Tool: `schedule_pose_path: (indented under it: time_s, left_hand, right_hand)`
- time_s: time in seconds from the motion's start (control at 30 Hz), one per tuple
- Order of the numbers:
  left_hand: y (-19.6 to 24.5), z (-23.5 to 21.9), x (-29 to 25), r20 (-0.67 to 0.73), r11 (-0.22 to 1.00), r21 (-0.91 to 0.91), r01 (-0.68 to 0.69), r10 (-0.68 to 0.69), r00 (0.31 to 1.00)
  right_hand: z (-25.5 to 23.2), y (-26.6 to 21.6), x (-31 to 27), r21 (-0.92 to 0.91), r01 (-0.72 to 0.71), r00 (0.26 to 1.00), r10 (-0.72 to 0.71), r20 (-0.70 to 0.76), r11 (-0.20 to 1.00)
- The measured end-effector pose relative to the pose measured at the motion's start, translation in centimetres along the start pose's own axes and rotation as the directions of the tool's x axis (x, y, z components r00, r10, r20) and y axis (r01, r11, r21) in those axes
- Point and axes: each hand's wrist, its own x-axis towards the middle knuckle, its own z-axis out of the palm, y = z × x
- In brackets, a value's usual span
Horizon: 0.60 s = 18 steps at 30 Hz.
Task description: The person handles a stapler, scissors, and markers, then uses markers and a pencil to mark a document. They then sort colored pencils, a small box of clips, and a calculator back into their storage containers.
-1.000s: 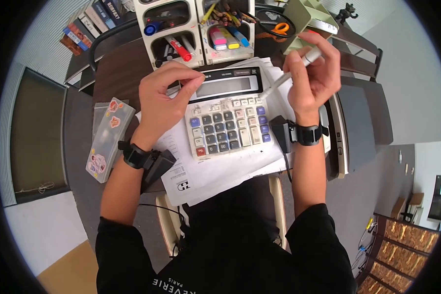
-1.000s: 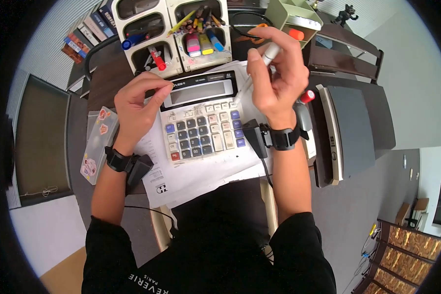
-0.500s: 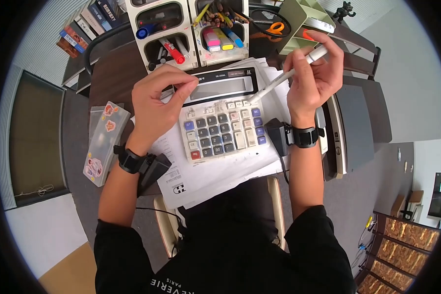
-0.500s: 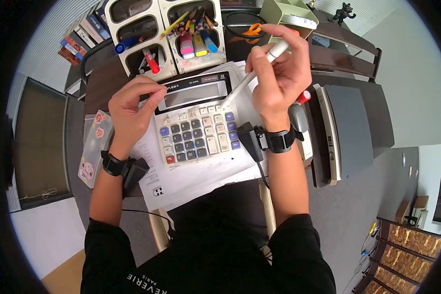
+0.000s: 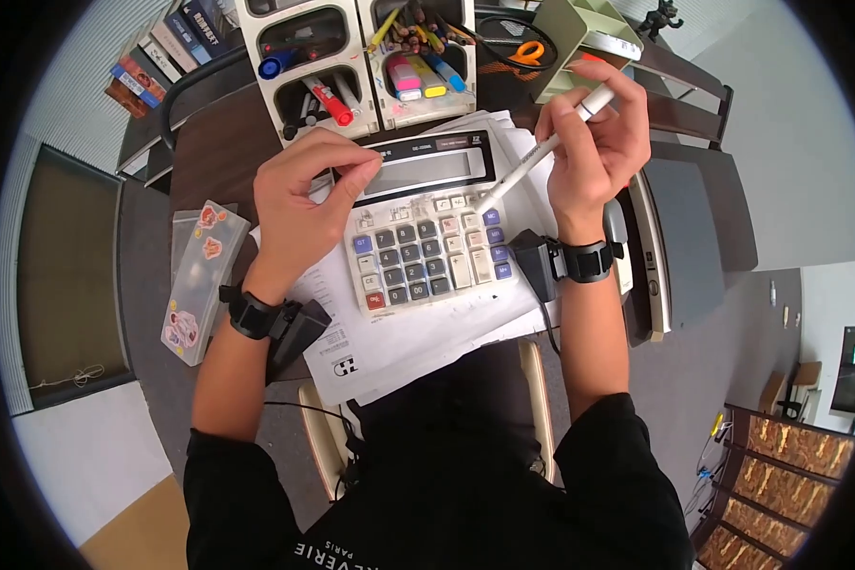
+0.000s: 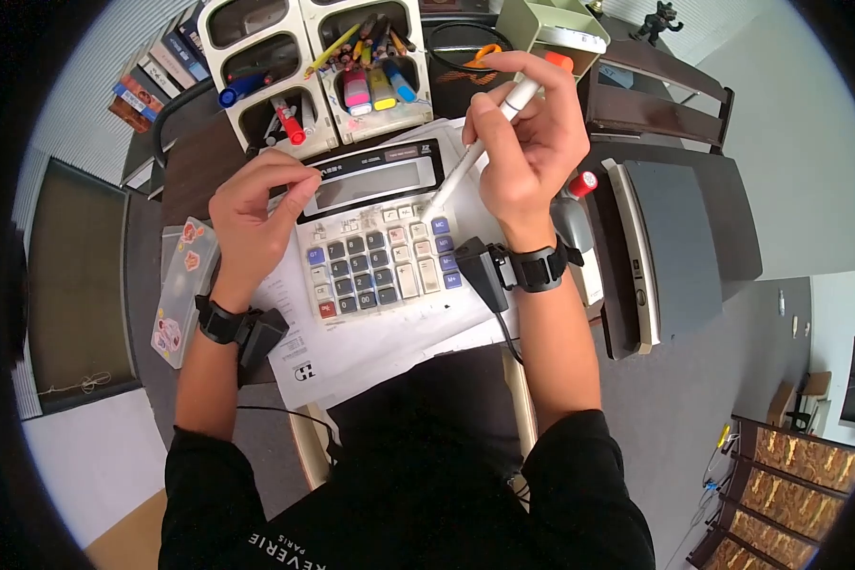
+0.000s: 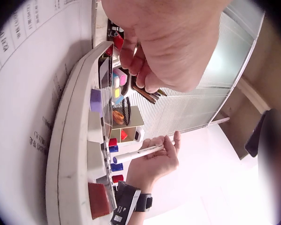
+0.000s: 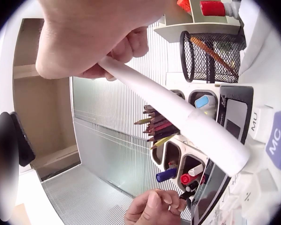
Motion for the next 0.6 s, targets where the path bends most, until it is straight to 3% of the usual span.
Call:
schedule_pose_path:
  time_s: [0.07,0.33,0.6]
  left_hand:
    - [0.05,0.03,-0.07,-0.004,1.000,-0.015,-0.004,0.004,1.000]
    - [0.09,0.06,-0.12,0.001,1.000,0.007,-0.013,0.013,1.000]
    - [-0.17,0.01,-0.08,0.002,1.000,0.011,-0.004,0.004,1.000]
  right_hand:
    - [-0.46,0.38,0.17,0.124,-0.021,1.000,0.021,0.001,0.992]
    - [-0.60,0.73,-0.01,0.047,-0.024,0.996,0.028,-0.084,0.999]
    - [-0.34,-0.08,-0.41,-0.046,0.150,0.978,-0.155,-0.137,0.988]
